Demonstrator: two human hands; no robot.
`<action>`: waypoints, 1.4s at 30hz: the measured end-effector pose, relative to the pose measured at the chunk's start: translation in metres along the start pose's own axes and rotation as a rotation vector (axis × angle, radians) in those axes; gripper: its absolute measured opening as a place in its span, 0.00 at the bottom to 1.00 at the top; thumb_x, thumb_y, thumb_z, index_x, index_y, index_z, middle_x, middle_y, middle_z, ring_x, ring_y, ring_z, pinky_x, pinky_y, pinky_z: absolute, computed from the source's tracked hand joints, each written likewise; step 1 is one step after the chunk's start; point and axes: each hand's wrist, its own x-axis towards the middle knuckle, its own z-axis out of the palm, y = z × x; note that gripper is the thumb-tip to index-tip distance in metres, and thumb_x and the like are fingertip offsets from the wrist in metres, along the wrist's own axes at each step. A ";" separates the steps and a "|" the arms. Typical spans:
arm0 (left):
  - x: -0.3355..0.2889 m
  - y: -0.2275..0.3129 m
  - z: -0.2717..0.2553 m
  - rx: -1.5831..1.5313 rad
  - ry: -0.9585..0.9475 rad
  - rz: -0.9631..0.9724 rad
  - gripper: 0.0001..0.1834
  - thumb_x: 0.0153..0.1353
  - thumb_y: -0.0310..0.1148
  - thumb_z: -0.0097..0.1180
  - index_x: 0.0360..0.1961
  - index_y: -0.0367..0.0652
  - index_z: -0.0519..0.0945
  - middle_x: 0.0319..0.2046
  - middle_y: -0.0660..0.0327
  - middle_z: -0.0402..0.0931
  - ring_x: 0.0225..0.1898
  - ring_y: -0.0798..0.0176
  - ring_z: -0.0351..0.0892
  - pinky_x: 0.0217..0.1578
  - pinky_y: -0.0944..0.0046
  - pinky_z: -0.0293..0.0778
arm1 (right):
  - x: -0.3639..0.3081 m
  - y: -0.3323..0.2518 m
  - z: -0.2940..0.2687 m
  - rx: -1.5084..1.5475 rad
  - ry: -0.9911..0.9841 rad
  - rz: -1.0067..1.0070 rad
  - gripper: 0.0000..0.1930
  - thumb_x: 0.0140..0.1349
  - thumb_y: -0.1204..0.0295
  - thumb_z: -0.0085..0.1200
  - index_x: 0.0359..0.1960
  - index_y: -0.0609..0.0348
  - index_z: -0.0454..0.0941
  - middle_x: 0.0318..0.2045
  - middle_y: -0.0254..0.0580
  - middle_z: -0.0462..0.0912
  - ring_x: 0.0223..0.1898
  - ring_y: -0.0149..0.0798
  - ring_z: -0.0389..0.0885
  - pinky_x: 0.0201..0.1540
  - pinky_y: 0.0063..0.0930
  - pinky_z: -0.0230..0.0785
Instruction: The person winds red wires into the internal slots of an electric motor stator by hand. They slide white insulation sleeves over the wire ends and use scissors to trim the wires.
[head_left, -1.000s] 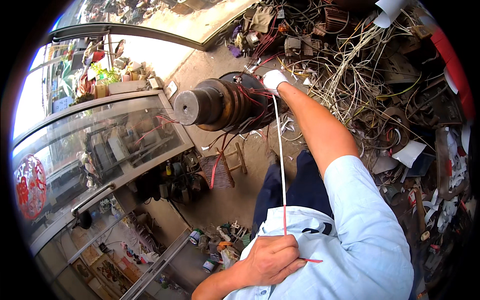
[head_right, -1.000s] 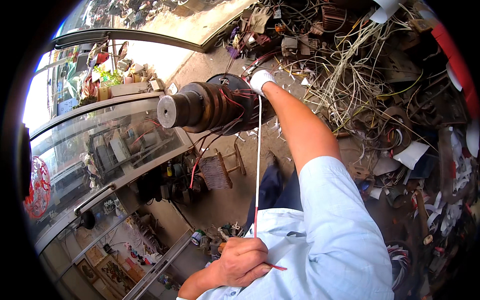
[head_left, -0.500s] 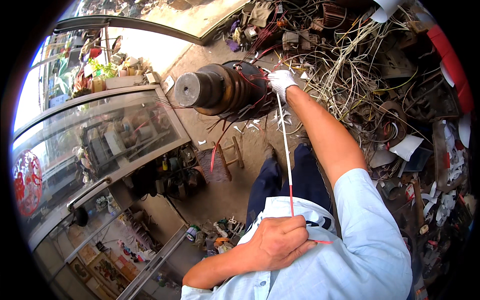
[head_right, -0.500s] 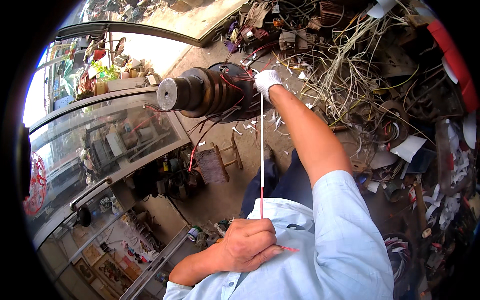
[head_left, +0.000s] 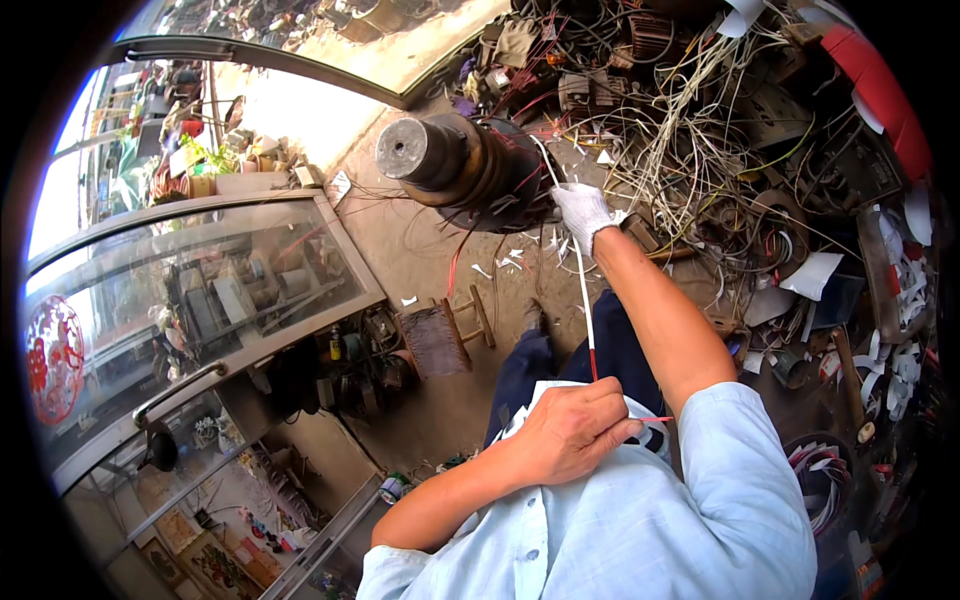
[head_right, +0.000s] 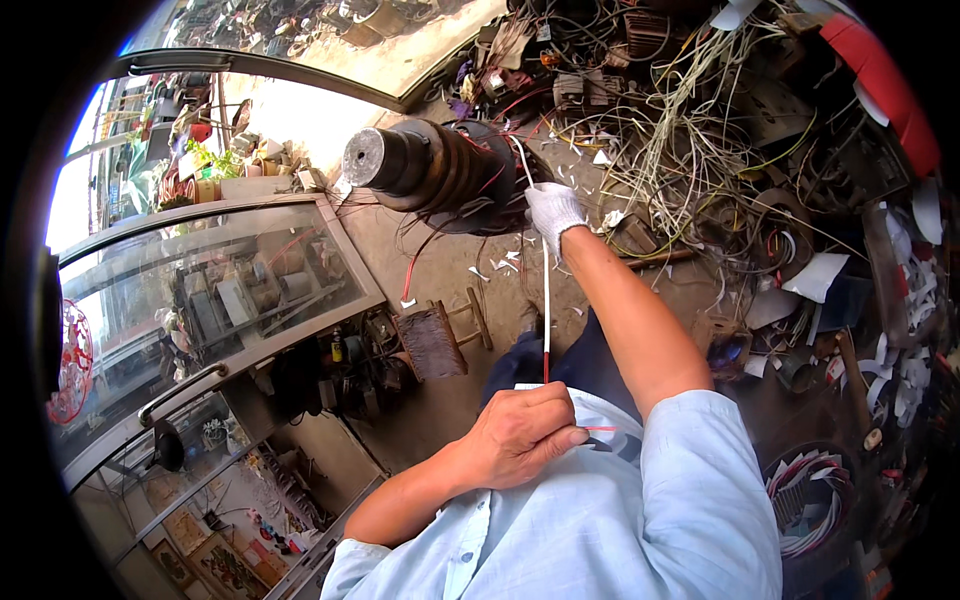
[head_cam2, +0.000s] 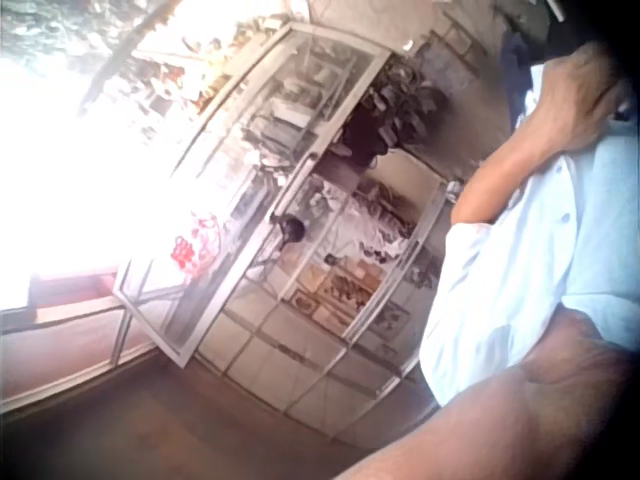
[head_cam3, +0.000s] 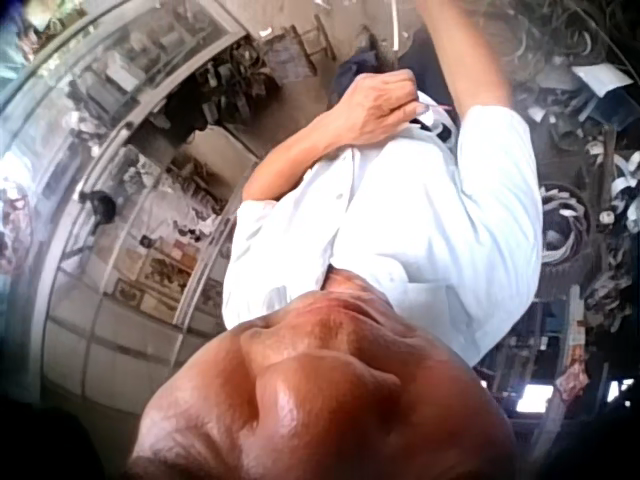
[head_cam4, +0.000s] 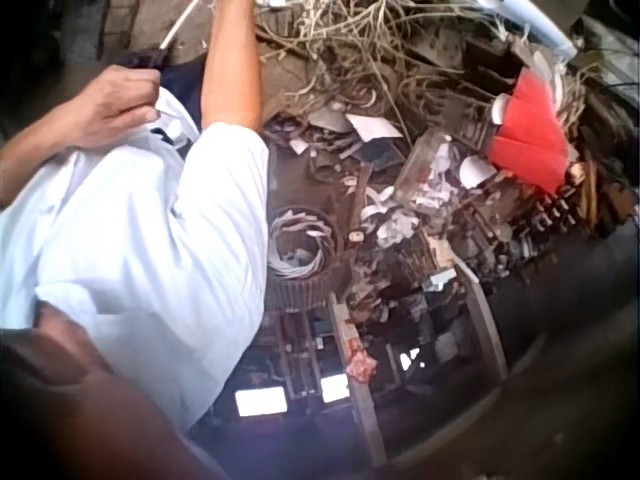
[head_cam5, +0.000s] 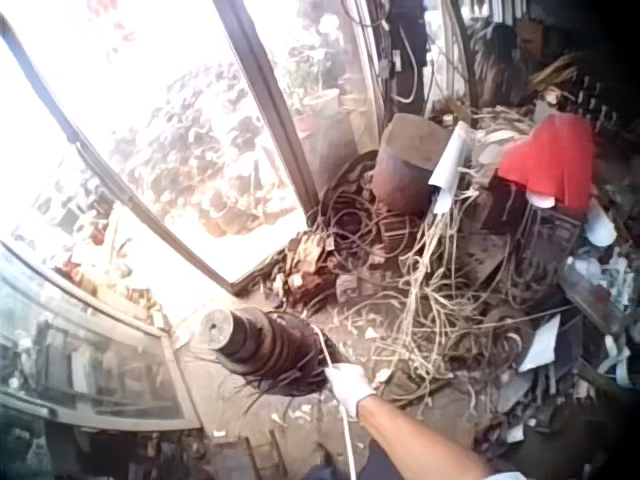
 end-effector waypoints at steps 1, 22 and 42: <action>-0.006 -0.003 0.001 0.019 -0.020 0.011 0.12 0.66 0.32 0.60 0.28 0.37 0.74 0.28 0.56 0.69 0.26 0.53 0.72 0.26 0.56 0.70 | -0.003 0.015 0.003 0.030 0.029 -0.068 0.18 0.64 0.64 0.52 0.48 0.63 0.84 0.26 0.45 0.85 0.23 0.37 0.81 0.27 0.33 0.72; -0.165 -0.125 -0.052 0.285 0.022 0.351 0.18 0.54 0.19 0.59 0.47 0.43 0.82 0.53 0.55 0.76 0.47 0.53 0.81 0.47 0.56 0.79 | -0.282 0.038 0.080 0.303 0.048 -0.012 0.13 0.67 0.62 0.56 0.36 0.61 0.82 0.24 0.35 0.80 0.24 0.28 0.74 0.28 0.25 0.66; -0.067 -0.301 -0.039 -0.099 -0.033 -0.306 0.24 0.74 0.36 0.50 0.66 0.35 0.67 0.43 0.60 0.79 0.43 0.67 0.76 0.45 0.66 0.73 | -0.214 0.162 0.158 0.070 0.236 -0.282 0.10 0.63 0.66 0.60 0.40 0.60 0.80 0.31 0.56 0.83 0.35 0.59 0.84 0.36 0.46 0.76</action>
